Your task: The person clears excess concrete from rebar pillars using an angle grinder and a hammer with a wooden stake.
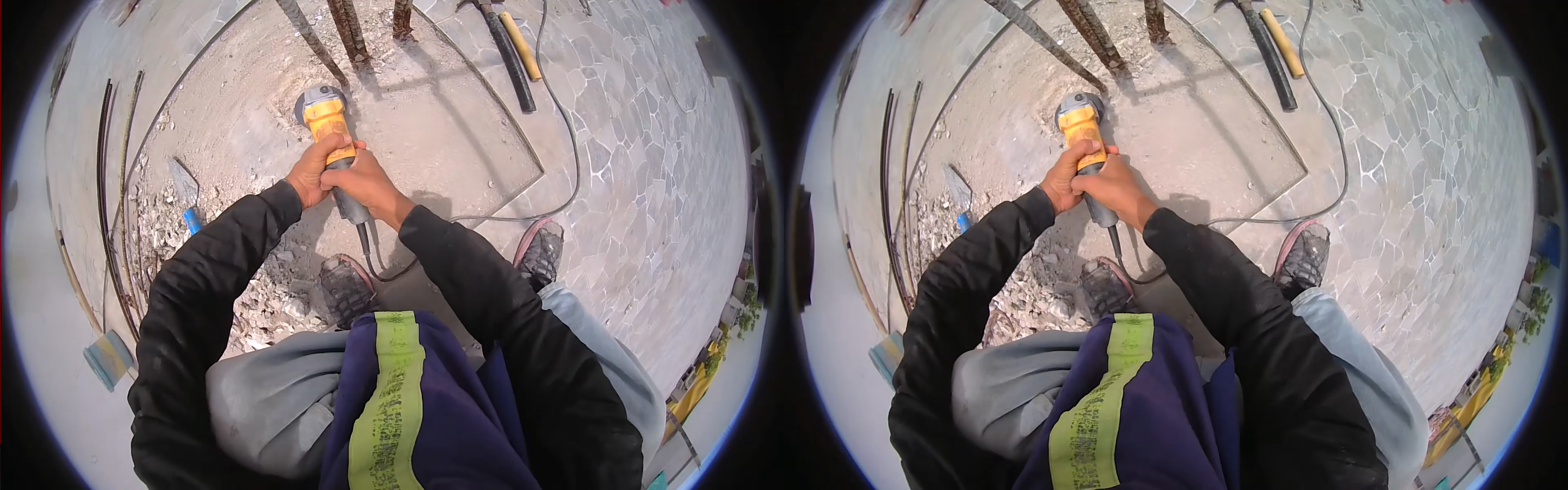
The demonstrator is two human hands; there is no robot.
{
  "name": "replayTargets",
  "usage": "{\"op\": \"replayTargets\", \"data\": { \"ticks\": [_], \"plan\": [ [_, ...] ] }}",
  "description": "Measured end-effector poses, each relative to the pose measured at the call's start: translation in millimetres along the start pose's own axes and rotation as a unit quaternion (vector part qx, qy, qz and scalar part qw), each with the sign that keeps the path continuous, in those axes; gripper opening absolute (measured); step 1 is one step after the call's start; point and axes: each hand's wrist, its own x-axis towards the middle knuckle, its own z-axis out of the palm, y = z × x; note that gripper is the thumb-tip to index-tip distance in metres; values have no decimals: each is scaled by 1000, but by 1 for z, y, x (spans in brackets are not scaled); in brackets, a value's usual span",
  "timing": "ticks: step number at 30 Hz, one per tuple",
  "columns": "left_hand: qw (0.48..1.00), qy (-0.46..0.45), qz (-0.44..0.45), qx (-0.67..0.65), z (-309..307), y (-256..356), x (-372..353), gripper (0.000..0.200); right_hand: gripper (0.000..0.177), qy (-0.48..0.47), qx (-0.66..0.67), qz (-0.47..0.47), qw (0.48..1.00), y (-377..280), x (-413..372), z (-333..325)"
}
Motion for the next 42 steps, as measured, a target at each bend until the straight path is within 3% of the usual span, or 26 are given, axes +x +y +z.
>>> {"op": "replayTargets", "data": {
  "ticks": [3, 19, 25, 27, 36, 42],
  "plan": [
    [1000, 19, -19, -3, -2, 5, 2, 41, 55, 30, -3, -55, 998, 2, 5, 6],
    [999, 32, -26, 2, -2, 19, 14, 37, 52, 36, 43, -13, 998, -4, 17, 4],
    [996, -17, -83, 21, -9, 29, 12, 37, 46, -47, 145, 23, 988, -21, 4, 5],
    [998, 2, -54, 27, -5, 29, 11, 37, 42, -20, 154, 66, 986, -26, 3, 5],
    [998, 59, -22, 19, 16, 32, 0, 35, 38, 25, 116, 25, 993, -18, 8, 14],
    [997, 52, -29, 41, -4, 30, 12, 33, 41, 47, 111, 7, 993, -9, 14, 20]
  ]
}}
